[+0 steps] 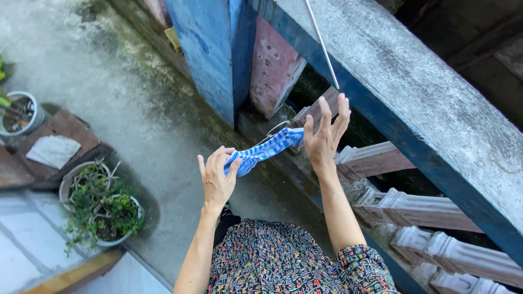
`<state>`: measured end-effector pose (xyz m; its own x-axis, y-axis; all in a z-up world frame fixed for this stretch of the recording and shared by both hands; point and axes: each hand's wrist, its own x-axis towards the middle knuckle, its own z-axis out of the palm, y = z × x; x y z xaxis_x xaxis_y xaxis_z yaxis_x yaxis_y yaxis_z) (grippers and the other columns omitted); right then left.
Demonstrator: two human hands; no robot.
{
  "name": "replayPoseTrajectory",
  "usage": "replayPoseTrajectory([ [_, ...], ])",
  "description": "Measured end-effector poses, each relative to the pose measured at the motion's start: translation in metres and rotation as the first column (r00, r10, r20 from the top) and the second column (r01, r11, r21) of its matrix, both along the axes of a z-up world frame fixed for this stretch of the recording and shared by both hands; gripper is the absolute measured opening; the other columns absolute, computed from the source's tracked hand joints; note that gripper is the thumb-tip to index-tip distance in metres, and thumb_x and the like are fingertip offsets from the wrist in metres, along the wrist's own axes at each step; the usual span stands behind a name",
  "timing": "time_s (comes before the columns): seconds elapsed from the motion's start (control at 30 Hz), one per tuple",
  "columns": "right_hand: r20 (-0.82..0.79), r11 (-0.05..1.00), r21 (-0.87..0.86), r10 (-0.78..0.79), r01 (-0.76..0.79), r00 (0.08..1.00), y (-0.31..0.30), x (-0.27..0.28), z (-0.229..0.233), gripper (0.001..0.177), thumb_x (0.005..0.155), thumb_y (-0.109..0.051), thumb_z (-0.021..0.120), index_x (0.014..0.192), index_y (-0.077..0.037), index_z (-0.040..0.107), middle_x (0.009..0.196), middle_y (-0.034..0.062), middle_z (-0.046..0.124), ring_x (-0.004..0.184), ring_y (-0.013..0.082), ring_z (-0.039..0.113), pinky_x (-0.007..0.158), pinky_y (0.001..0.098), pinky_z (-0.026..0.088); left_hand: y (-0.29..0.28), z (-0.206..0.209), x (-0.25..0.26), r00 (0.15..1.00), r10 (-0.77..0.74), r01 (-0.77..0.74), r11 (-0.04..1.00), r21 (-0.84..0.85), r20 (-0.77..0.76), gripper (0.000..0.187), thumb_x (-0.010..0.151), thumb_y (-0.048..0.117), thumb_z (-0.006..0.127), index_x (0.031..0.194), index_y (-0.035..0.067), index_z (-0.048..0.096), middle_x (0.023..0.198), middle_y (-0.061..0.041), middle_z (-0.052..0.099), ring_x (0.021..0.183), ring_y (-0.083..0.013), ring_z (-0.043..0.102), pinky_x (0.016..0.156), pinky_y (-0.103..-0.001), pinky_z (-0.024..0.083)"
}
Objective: The person hangs several small clothing items on a metal drying rack on an outdoor balcony. They place a white patterned cloth, a blue striped cloth, and a grey cloth onto hangers and then hang them on the rack.
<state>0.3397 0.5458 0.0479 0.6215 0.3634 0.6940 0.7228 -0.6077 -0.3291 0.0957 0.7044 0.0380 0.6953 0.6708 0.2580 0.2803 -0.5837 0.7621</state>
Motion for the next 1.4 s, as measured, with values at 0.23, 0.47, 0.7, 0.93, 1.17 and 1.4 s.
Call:
replayPoseTrajectory([
  [0.23,0.063,0.982,-0.119,-0.138,0.145,0.988,0.039,0.046,0.045,0.045,0.102,-0.02,0.073,0.143,-0.014,0.055,0.151,0.0147,0.045,0.13,0.0406,0.057,0.104,0.0556,0.045,0.048,0.008,0.014,0.999,-0.052,0.052,0.998,0.025,0.0,0.038,0.106,0.051,0.062,0.091,0.016,0.066,0.124,-0.002,0.074,0.128,-0.0309,0.066,0.119,-0.078,0.019],
  [0.47,-0.113,0.941,-0.309,-0.182,0.139,0.977,0.068,0.081,0.051,0.019,0.112,-0.026,0.056,0.122,-0.011,0.049,0.091,0.0095,0.072,0.071,0.0313,0.073,0.079,0.0451,0.042,0.077,0.007,0.016,0.999,-0.044,0.045,0.999,0.004,-0.007,0.041,0.106,0.053,0.061,0.091,0.016,0.066,0.124,-0.001,0.073,0.129,-0.0301,0.065,0.119,-0.078,0.019],
  [0.7,-0.289,0.991,-0.125,-0.088,0.054,0.953,0.074,0.067,0.041,0.017,0.118,-0.024,0.039,0.111,-0.011,0.048,0.062,0.0175,0.064,0.057,0.0455,0.069,0.06,0.0532,0.048,0.086,0.01,0.014,1.0,-0.019,0.019,1.0,0.001,-0.01,0.04,0.107,0.052,0.06,0.093,0.016,0.067,0.125,-0.001,0.073,0.13,-0.0308,0.065,0.118,-0.079,0.021],
  [0.93,-0.337,0.946,0.32,0.157,-0.043,0.929,0.059,0.014,-0.011,0.023,0.12,-0.027,0.033,0.115,-0.015,0.052,0.069,-0.0029,0.058,0.052,0.018,0.058,0.057,0.0325,0.05,0.081,0.012,0.01,1.0,0.016,-0.016,1.0,0.007,-0.016,0.038,0.107,0.052,0.059,0.095,0.016,0.068,0.124,0.001,0.073,0.127,-0.0306,0.066,0.115,-0.08,0.026],
  [1.17,-0.568,0.752,0.653,0.564,-0.089,0.6,0.03,-0.035,-0.05,0.032,0.101,-0.001,0.043,0.131,-0.007,0.053,0.078,0.0068,0.054,0.059,0.0166,0.056,0.057,0.0289,0.047,0.064,-0.009,0.001,0.997,0.009,-0.007,1.0,0.025,-0.078,0.044,0.11,0.055,0.047,0.107,0.018,0.07,0.117,0.0,0.072,0.111,-0.03,0.073,0.103,-0.069,0.048],
  [1.4,-0.609,0.892,0.448,0.261,0.053,0.749,-0.025,-0.055,-0.1,0.038,0.115,-0.026,0.054,0.079,-0.012,0.057,0.061,0.0016,0.046,0.062,0.0112,0.044,0.059,0.0282,0.038,0.038,-0.015,-0.004,0.984,0.07,-0.071,0.997,0.002,-0.162,0.049,0.112,0.056,0.043,0.096,0.014,0.061,0.085,-0.019,0.066,0.099,-0.0522,0.071,0.084,-0.067,0.058],
])
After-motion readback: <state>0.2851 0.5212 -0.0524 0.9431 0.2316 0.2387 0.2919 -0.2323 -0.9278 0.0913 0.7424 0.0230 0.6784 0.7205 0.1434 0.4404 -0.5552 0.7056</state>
